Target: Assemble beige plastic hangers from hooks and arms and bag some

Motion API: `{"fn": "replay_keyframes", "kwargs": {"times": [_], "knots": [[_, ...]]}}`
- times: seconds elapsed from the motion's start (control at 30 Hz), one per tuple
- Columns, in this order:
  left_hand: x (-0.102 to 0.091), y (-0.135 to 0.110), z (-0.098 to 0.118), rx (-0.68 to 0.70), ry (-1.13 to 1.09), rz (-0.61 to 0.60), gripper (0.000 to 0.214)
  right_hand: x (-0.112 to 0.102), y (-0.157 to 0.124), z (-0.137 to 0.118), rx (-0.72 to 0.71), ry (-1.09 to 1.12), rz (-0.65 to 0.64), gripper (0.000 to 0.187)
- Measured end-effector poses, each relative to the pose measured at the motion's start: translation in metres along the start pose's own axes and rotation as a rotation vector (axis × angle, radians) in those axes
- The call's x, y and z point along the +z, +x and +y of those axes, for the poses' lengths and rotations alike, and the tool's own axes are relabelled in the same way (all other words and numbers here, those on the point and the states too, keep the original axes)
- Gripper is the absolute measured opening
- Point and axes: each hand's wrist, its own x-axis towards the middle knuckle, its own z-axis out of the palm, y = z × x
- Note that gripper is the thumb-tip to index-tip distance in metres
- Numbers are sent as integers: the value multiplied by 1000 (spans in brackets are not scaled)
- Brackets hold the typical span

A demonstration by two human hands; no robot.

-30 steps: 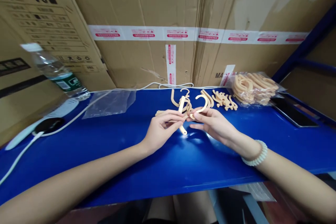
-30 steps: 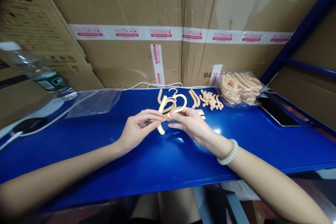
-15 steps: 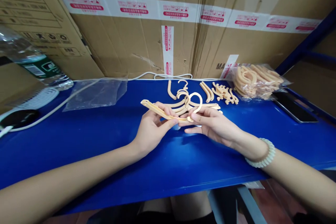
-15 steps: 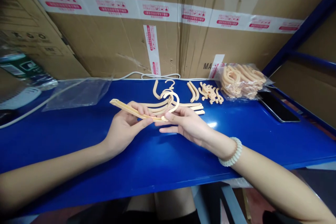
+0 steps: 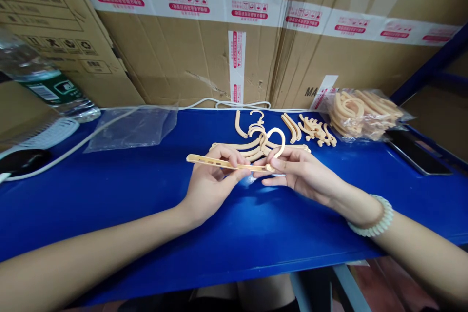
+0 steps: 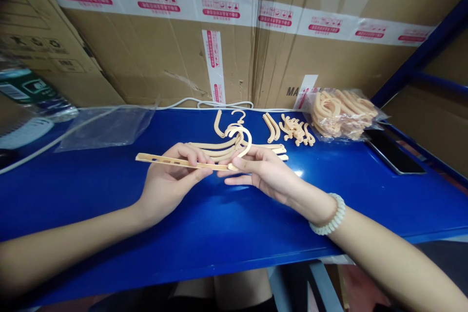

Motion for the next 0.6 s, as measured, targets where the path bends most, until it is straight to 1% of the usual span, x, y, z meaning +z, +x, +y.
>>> {"fn": "replay_keyframes", "kwargs": {"times": [0.13,0.27,0.43,0.6], "knots": [[2,-1,3,25,-46,-11,24,0,0,1,-15,-45,4,18],[3,-2,6,78,-35,-1,23,1,0,3,-51,-66,4,20],[3,-3,7,75,-1,-11,23,4,1,5,-147,-140,33,26],[5,-5,8,125,50,-9,23,7,0,7,-267,-243,52,25]]}}
